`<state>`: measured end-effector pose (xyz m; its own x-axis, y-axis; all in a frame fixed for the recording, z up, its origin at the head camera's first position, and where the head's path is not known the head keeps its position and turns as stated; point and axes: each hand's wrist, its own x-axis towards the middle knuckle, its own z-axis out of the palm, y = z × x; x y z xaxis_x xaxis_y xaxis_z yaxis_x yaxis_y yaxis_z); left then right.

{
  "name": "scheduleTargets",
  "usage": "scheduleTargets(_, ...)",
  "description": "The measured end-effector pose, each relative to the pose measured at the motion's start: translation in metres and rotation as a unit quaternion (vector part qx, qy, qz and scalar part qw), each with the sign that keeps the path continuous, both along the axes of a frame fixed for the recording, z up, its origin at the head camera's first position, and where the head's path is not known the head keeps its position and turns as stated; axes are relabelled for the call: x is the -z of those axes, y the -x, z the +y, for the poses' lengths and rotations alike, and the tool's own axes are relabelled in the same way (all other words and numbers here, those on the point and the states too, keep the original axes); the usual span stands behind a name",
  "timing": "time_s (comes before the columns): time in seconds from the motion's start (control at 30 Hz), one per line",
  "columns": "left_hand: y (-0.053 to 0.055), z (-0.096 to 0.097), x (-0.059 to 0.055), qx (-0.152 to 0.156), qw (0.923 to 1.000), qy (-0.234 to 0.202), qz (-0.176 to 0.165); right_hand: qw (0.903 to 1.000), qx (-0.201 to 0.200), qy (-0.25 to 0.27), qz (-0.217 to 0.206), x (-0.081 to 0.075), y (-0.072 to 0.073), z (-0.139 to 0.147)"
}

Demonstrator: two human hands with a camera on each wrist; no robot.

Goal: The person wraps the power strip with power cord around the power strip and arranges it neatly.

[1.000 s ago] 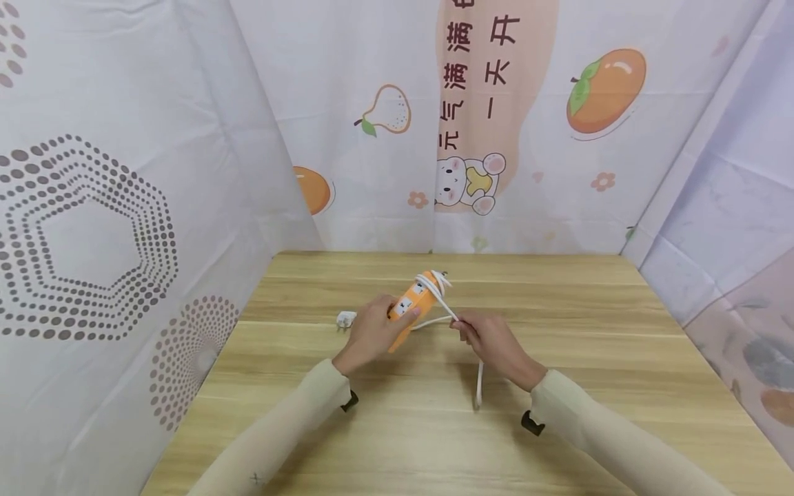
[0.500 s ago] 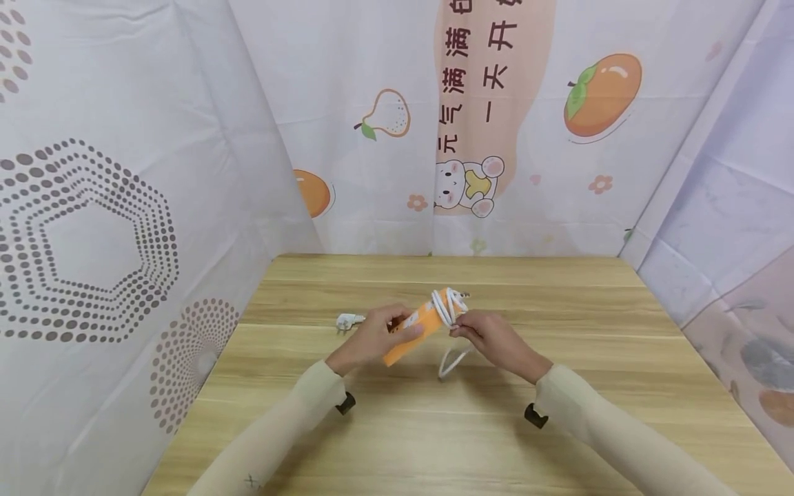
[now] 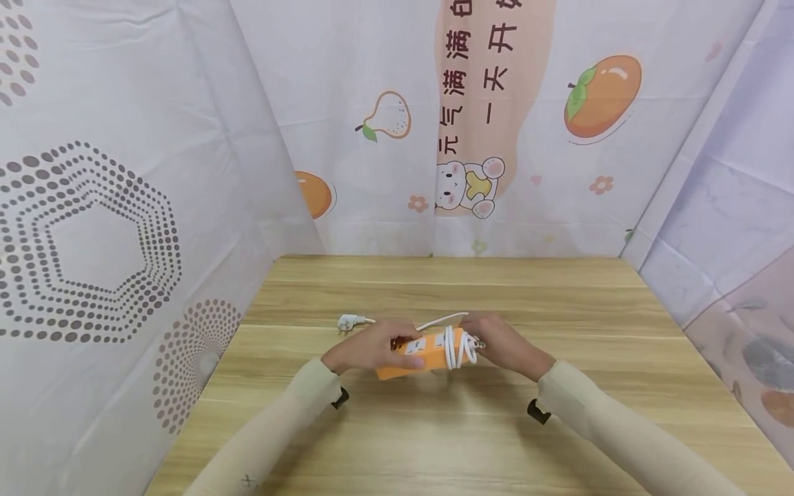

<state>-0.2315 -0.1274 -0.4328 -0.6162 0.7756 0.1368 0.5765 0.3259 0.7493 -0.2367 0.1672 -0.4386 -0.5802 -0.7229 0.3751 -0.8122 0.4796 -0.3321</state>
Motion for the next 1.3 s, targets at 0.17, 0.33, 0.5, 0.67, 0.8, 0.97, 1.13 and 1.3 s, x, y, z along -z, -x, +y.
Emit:
scheduleTargets(0.17, -0.004, 0.002, -0.002, 0.045, 0.9984, 0.032, 0.016, 0.9997, -0.001, -0.024, -0.009, -0.001, 0.003, 0.002)
scheduleTargets(0.33, -0.012, 0.008, 0.002, 0.079, 0.9867, 0.105, 0.096, 0.9991, 0.019, -0.038, 0.007, 0.002, 0.006, 0.005)
scheduleTargets(0.5, -0.013, 0.016, 0.007, 0.066, 0.9555, 0.181, 0.223, 0.9953, 0.052, -0.060, 0.056, 0.003, 0.001, 0.000)
scheduleTargets(0.67, -0.013, 0.019, 0.010, 0.012, 0.9354, 0.239, 0.260, 0.9922, 0.076, -0.052, 0.085, 0.003, -0.003, -0.005)
scheduleTargets(0.8, -0.014, 0.021, 0.010, -0.053, 0.9159, 0.279, 0.284, 0.9903, 0.083, -0.037, 0.105, 0.001, -0.004, -0.009)
scheduleTargets(0.97, -0.014, 0.023, 0.008, -0.134, 0.8820, 0.296, 0.341, 0.9863, 0.086, -0.034, 0.136, -0.006, -0.004, -0.016)
scheduleTargets(1.13, -0.012, 0.024, 0.002, -0.192, 0.8526, 0.290, 0.390, 0.9781, 0.104, -0.038, 0.176, -0.016, -0.004, -0.020)
scheduleTargets(1.3, -0.007, 0.021, 0.004, -0.239, 0.8298, 0.310, 0.398, 0.9730, 0.113, -0.040, 0.197, -0.022, -0.009, -0.019)
